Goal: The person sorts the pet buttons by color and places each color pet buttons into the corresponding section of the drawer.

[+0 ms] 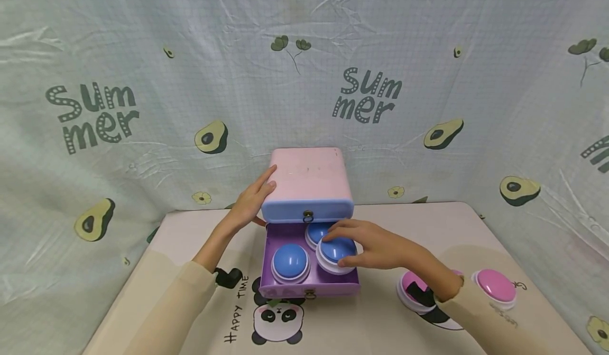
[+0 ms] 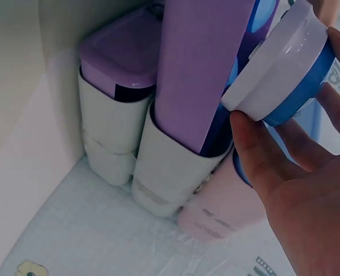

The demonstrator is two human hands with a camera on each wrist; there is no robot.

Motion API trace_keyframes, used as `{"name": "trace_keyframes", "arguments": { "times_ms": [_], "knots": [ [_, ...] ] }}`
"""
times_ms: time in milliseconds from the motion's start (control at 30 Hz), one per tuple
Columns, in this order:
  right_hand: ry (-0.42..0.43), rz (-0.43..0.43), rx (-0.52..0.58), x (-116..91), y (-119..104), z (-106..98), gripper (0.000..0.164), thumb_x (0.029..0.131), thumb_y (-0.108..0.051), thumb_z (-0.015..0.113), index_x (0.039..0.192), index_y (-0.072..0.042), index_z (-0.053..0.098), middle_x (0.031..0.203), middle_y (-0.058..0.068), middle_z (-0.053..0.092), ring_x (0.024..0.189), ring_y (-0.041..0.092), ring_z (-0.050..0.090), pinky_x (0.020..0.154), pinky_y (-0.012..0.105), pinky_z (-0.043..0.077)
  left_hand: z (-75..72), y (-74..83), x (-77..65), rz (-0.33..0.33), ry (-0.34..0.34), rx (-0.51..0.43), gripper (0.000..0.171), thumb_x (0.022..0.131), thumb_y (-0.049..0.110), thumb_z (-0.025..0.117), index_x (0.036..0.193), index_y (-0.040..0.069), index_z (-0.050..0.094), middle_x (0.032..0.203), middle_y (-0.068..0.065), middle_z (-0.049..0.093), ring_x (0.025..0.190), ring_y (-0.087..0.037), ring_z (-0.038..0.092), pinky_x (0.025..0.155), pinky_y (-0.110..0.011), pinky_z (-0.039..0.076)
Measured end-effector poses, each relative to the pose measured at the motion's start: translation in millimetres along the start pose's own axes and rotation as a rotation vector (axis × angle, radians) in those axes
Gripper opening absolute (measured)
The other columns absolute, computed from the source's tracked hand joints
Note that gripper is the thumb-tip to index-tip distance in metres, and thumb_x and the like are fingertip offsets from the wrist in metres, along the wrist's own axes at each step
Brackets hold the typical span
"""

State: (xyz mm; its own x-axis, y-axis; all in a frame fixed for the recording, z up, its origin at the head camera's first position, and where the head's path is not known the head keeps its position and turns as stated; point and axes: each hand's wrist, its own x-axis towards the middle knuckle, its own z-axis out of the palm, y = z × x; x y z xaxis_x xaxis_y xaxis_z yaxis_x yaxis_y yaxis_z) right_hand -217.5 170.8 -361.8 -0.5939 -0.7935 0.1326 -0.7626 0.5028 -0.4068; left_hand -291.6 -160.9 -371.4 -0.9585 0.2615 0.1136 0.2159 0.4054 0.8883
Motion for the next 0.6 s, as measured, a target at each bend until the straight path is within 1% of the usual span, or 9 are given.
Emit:
{"name": "trace_keyframes", "arguments": {
  "times_ms": [100, 200, 400, 600],
  "knots": [
    [-0.005, -0.024, -0.005, 2.0, -0.4, 1.1, 0.045, 0.095, -0.038, 0.072, 0.138, -0.024, 0.065, 0.140, 0.002, 0.061, 0.132, 0.024, 0.058, 0.110, 0.050, 0.053, 0.1, 0.4, -0.1, -0.001, -0.001, -0.001, 0.060, 0.106, 0.055, 0.043, 0.162, 0.048, 0.022, 0.173, -0.011, 0.020, 0.126, -0.055, 0.055, 0.061, -0.056, 0.064],
    [-0.017, -0.029, -0.005, 3.8, -2.0, 1.4, 0.044, 0.096, -0.038, 0.072, 0.138, -0.024, 0.065, 0.139, 0.001, 0.061, 0.130, 0.023, 0.058, 0.109, 0.049, 0.054, -0.4, 0.1, -0.4, 0.004, -0.001, -0.001, 0.060, 0.106, 0.054, 0.043, 0.163, 0.047, 0.022, 0.173, -0.010, 0.020, 0.128, -0.056, 0.054, 0.061, -0.057, 0.064],
    [-0.054, -0.018, 0.002, 6.4, -4.1, 3.1, 0.043, 0.094, -0.034, 0.072, 0.136, -0.025, 0.066, 0.139, -0.001, 0.061, 0.130, 0.021, 0.058, 0.109, 0.047, 0.053, 0.0, 0.0, 0.3, 0.002, 0.000, -0.003, 0.060, 0.107, 0.054, 0.043, 0.162, 0.048, 0.023, 0.173, -0.010, 0.020, 0.127, -0.055, 0.055, 0.057, -0.051, 0.065],
    [-0.063, -0.020, -0.003, 7.2, -2.6, 6.7, 0.043, 0.091, -0.030, 0.071, 0.133, -0.025, 0.068, 0.138, -0.003, 0.061, 0.129, 0.019, 0.058, 0.108, 0.044, 0.054, 0.6, 1.4, -0.7, -0.006, 0.000, -0.007, 0.059, 0.106, 0.055, 0.043, 0.162, 0.048, 0.024, 0.172, -0.010, 0.021, 0.125, -0.055, 0.056, 0.057, -0.050, 0.065]
  ]
}}
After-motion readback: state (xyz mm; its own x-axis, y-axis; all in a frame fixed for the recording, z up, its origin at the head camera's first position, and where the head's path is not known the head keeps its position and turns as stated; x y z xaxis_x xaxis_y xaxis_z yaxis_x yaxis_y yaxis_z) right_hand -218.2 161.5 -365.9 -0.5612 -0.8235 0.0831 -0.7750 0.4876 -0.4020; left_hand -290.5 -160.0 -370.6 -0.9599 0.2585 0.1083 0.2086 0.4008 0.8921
